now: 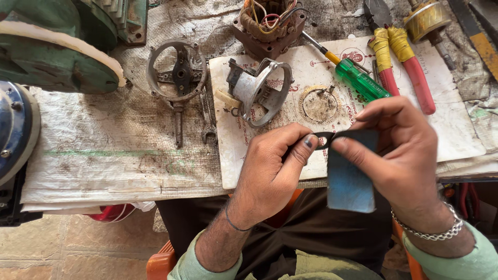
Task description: The person handles a disassembled electric motor end bell on a cluttered workbench, then picks up a small metal bracket and sands its edges by hand using a piece of sandpaper, repeatedly rubbing the sandpaper around the part's edges and holes for the rest of the clip.
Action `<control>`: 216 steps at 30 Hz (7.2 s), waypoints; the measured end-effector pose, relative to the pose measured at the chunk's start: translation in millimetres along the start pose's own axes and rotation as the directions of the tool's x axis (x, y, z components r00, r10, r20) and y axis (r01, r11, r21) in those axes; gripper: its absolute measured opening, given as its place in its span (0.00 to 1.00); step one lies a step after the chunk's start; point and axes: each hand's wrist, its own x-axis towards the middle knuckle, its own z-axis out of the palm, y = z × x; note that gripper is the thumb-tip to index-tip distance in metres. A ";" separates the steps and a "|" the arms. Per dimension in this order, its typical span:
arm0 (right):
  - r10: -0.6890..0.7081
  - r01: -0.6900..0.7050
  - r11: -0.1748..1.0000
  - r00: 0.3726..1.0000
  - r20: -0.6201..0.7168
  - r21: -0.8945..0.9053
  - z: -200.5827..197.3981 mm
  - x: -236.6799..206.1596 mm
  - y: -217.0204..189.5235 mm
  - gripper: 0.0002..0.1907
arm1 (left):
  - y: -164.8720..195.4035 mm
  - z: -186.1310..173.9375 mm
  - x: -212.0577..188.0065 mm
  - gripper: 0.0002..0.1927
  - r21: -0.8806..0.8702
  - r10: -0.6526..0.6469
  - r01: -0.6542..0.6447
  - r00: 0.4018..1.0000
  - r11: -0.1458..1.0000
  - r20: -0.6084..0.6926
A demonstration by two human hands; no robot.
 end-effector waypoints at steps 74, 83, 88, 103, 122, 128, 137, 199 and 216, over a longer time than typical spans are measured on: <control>0.038 0.007 0.974 0.980 -0.193 0.228 10.4 4.8 -15.0 0.26 | -7.0 1.1 -3.3 0.19 -0.299 -0.054 0.018 0.992 0.954 -0.113; -0.309 0.268 0.945 0.920 -0.243 -0.188 10.1 1.5 -7.1 0.15 | -11.5 3.7 -2.4 0.19 -0.307 -0.041 -0.004 0.990 0.952 -0.138; -0.665 0.543 0.652 0.745 -0.054 -0.530 -3.1 -20.4 8.7 0.14 | -11.4 3.6 -2.2 0.19 -0.292 -0.028 -0.013 0.991 0.956 -0.134; -0.653 0.618 0.637 0.750 0.103 -0.460 -7.0 -27.8 9.6 0.14 | -10.7 1.6 -3.1 0.17 -0.227 -0.015 -0.014 0.992 0.974 -0.124; -0.627 0.565 0.696 0.779 0.010 -0.442 6.9 -18.3 3.8 0.17 | -14.2 3.2 -2.8 0.14 -0.303 -0.047 0.004 0.990 0.953 -0.135; -0.639 0.579 0.715 0.769 -0.030 -0.391 3.9 -18.3 10.2 0.17 | -13.8 5.8 -2.3 0.14 -0.293 -0.056 0.007 0.986 0.956 -0.160; -0.669 0.599 0.635 0.742 0.039 -0.488 -8.0 -22.0 18.8 0.12 | -15.9 6.1 -3.1 0.14 -0.287 -0.051 -0.002 0.983 0.958 -0.175; -0.417 0.326 0.829 0.902 -0.114 -0.455 -3.7 -23.5 8.9 0.11 | -9.5 -2.8 -3.2 0.20 -0.202 -0.012 -0.013 0.992 0.979 -0.125; -0.079 0.090 0.994 0.985 -0.156 0.066 3.0 -4.1 -9.7 0.31 | 8.8 -1.6 -2.2 0.17 -0.025 0.044 -0.044 0.999 0.999 -0.016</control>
